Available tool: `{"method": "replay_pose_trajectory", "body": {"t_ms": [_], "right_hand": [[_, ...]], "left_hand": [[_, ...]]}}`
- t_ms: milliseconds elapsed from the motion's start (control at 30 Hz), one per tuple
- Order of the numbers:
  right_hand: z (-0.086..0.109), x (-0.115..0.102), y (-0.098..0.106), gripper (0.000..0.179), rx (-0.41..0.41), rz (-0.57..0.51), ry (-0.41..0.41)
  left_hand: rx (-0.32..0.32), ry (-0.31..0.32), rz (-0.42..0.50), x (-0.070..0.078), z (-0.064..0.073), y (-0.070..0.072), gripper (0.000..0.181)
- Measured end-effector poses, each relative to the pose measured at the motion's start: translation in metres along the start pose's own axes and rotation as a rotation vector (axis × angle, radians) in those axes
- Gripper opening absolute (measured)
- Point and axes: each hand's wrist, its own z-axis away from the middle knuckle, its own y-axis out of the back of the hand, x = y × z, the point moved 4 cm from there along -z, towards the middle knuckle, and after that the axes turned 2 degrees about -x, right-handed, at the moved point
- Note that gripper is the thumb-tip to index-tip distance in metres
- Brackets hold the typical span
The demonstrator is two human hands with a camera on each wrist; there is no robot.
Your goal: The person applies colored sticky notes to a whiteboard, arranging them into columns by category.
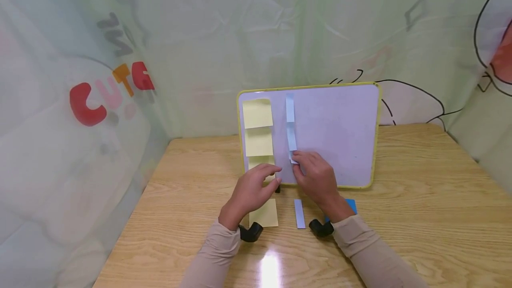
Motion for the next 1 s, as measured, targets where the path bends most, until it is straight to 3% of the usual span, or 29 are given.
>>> {"method": "replay_pose_trajectory", "body": {"t_ms": [433, 700, 1000], "right_hand": [[0.003, 0.0, 0.001, 0.015, -0.047, 0.015, -0.01], [0.005, -0.003, 0.005, 0.035, -0.137, 0.017, -0.026], [0.01, -0.001, 0.007, 0.055, -0.175, 0.013, -0.009]], "left_hand": [[0.012, 0.049, 0.081, -0.004, -0.006, -0.007, 0.038], [-0.006, 0.068, 0.103, -0.003, -0.013, -0.017, 0.035], [0.091, -0.003, 0.028, 0.005, -0.016, -0.025, 0.036]]}}
